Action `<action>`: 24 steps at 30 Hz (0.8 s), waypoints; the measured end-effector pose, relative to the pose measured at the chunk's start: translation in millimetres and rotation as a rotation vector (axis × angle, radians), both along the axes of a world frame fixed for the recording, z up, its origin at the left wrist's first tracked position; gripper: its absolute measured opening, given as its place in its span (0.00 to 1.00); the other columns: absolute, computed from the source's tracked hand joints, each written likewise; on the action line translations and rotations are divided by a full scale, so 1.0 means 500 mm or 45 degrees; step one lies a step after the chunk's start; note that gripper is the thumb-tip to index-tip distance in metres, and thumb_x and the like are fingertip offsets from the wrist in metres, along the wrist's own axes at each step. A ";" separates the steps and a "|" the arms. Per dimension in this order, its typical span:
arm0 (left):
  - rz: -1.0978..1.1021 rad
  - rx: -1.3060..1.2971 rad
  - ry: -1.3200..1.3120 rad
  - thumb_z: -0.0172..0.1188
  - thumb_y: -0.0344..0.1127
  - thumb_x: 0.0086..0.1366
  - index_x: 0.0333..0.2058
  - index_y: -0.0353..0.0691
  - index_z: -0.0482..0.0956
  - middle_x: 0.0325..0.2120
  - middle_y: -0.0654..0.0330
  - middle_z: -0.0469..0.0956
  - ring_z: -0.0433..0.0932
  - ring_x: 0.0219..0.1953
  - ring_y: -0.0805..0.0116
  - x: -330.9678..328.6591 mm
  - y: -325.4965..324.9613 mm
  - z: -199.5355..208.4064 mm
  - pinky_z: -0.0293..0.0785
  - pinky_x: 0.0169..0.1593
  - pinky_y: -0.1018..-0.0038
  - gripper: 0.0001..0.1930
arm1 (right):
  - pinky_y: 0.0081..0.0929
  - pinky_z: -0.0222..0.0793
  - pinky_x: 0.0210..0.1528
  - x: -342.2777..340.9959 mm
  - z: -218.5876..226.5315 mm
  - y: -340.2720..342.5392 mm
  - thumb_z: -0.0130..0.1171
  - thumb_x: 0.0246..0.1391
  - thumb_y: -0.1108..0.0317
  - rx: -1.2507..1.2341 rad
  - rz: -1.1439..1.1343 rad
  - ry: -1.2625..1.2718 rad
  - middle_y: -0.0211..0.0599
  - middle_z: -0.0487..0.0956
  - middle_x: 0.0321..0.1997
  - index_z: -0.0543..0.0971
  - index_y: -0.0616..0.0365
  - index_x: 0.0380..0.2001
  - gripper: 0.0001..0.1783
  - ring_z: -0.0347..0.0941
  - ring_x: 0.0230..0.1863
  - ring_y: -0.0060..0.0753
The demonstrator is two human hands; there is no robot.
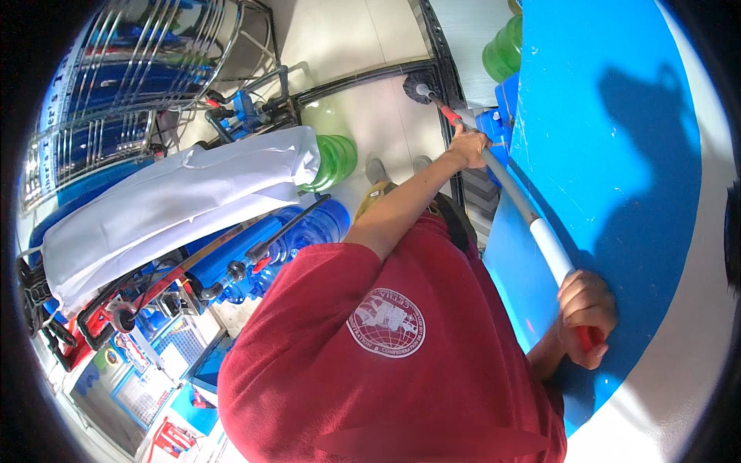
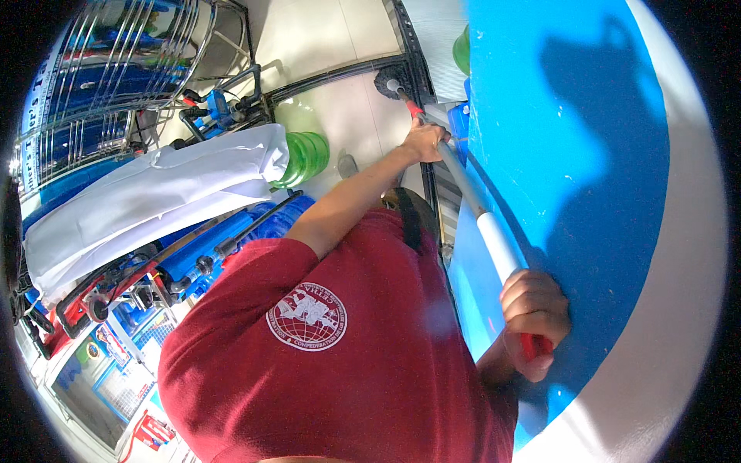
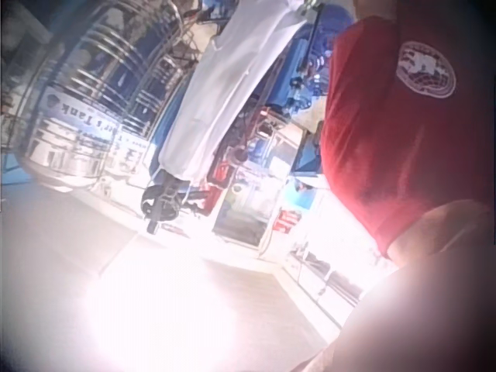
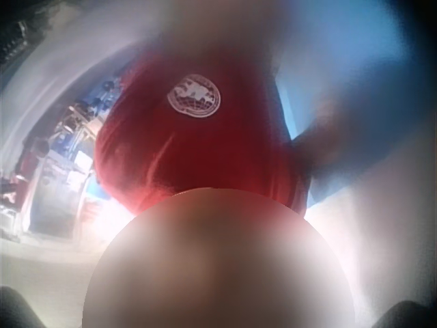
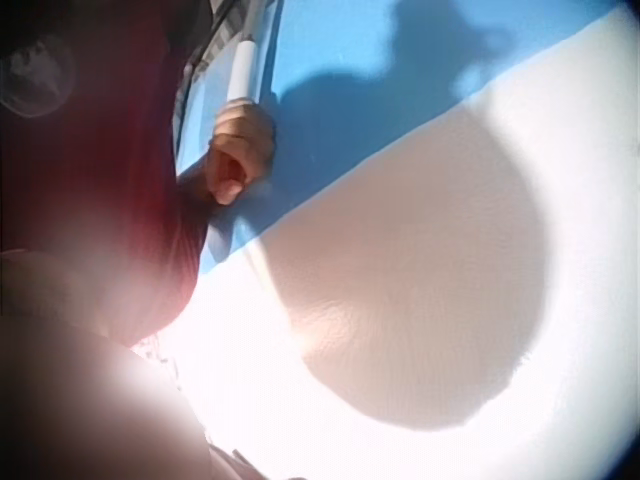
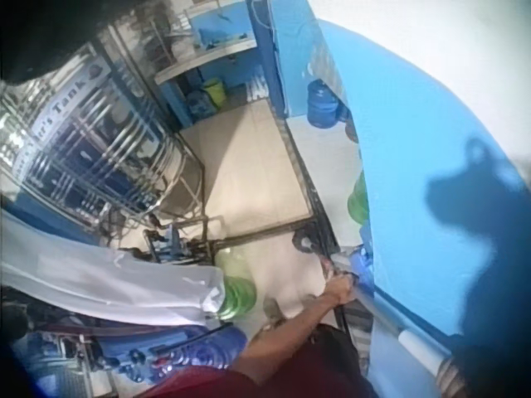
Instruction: The person wipes the tops of large blue water tanks with a pink cloth, then rinses the cloth at a stainless steel sink. The person then mops the tiled floor around the tanks and a metal rack using a mop.
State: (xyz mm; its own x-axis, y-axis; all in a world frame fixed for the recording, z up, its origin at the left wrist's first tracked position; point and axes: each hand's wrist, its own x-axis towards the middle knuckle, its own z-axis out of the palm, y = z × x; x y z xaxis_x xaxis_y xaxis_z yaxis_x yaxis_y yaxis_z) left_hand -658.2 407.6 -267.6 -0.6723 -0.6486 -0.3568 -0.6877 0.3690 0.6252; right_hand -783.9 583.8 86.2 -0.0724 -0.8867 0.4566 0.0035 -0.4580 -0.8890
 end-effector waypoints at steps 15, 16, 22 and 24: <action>0.194 0.182 -0.077 0.64 0.40 0.51 0.47 0.49 0.84 0.49 0.50 0.81 0.78 0.55 0.54 0.183 -0.072 0.035 0.75 0.57 0.60 0.22 | 0.32 0.50 0.20 0.044 -0.062 -0.094 0.42 0.58 0.36 0.017 -0.052 -0.437 0.31 0.61 0.10 0.64 0.53 0.14 0.33 0.53 0.11 0.27; 0.239 0.195 -0.094 0.64 0.40 0.51 0.47 0.49 0.84 0.49 0.50 0.80 0.78 0.55 0.53 0.214 -0.070 0.031 0.75 0.58 0.60 0.22 | 0.33 0.50 0.20 0.054 -0.076 -0.095 0.42 0.58 0.36 0.051 -0.041 -0.467 0.31 0.61 0.10 0.64 0.53 0.14 0.33 0.53 0.11 0.28; 0.564 0.098 -0.107 0.61 0.36 0.53 0.42 0.47 0.85 0.49 0.48 0.79 0.78 0.55 0.52 0.421 -0.066 -0.040 0.75 0.57 0.59 0.16 | 0.34 0.53 0.22 0.159 -0.172 -0.177 0.37 0.60 0.37 0.103 0.130 -0.619 0.32 0.61 0.10 0.65 0.55 0.15 0.34 0.55 0.12 0.29; 0.669 0.026 -0.091 0.61 0.34 0.52 0.37 0.45 0.85 0.46 0.47 0.81 0.78 0.53 0.50 0.501 -0.063 -0.066 0.76 0.55 0.59 0.13 | 0.34 0.54 0.23 0.219 -0.192 -0.214 0.35 0.61 0.37 0.120 0.268 -0.602 0.32 0.61 0.11 0.65 0.55 0.15 0.34 0.56 0.13 0.30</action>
State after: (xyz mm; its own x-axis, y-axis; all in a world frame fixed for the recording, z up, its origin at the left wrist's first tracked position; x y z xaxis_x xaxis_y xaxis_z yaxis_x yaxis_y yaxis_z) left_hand -407.7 375.9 -300.7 -0.2318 -0.8840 -0.4059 -0.8180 -0.0487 0.5731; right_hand -674.6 477.1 -9.8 -0.0672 -0.9398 0.3350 0.4974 -0.3226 -0.8053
